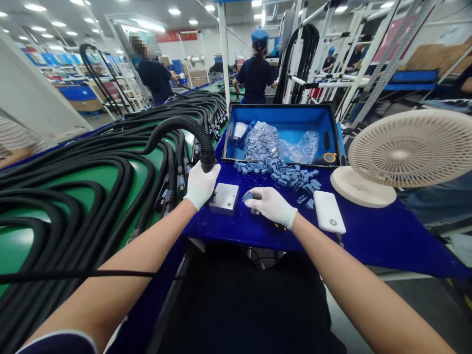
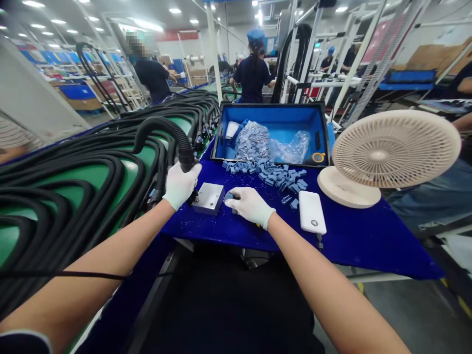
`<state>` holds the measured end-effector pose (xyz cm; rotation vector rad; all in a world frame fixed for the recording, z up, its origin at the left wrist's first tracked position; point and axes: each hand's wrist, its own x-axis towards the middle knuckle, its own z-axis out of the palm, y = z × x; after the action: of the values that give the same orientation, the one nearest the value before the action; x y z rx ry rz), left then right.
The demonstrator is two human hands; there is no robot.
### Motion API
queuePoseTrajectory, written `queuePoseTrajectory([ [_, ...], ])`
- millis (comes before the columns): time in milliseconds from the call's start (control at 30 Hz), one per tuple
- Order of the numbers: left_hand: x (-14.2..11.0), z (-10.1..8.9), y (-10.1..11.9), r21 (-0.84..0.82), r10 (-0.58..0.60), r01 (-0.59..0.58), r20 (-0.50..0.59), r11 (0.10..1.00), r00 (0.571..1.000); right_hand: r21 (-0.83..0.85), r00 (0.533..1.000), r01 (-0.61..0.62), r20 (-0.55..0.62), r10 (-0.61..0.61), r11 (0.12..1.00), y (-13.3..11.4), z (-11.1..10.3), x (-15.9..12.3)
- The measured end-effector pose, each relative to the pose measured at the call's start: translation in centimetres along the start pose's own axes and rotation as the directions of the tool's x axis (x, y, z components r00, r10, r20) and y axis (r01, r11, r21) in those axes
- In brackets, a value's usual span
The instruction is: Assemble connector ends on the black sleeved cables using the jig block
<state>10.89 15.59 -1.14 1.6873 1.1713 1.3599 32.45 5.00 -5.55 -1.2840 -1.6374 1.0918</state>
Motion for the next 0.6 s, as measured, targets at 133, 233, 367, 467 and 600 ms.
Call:
queuePoseTrajectory([
  [133, 0.5, -0.1, 0.0, 0.071, 0.014, -0.02, 0.075, 0.997, 0.997, -0.114, 0.994, 0.108, 0.041, -0.104, 0.988, -1.7, 2.1, 3.6],
  [233, 1.0, -0.9, 0.1, -0.026, -0.009, 0.015, 0.212, 1.0, 0.977, -0.228, 0.978, 0.207, 0.038, -0.204, 0.951, -2.9, 3.3, 6.3],
  [367, 1.3, -1.8, 0.0, -0.063, -0.008, 0.023, 0.226, 0.998, 0.974, -0.361, 0.964, 0.267, 0.099, -0.248, 0.894, -3.4, 4.4, 9.1],
  [467, 1.1, -1.8, -0.2, -0.105, -0.02, 0.045, 0.232, 0.993, 0.973, -0.3, 0.97, 0.229, 0.148, -0.192, 0.926, -2.8, 4.8, 10.6],
  [600, 0.9, -1.5, -0.2, -0.166, -0.025, 0.072, 0.272, 0.983, 0.962, -0.184, 0.983, 0.13, 0.152, -0.102, 0.974, -2.0, 4.9, 11.3],
])
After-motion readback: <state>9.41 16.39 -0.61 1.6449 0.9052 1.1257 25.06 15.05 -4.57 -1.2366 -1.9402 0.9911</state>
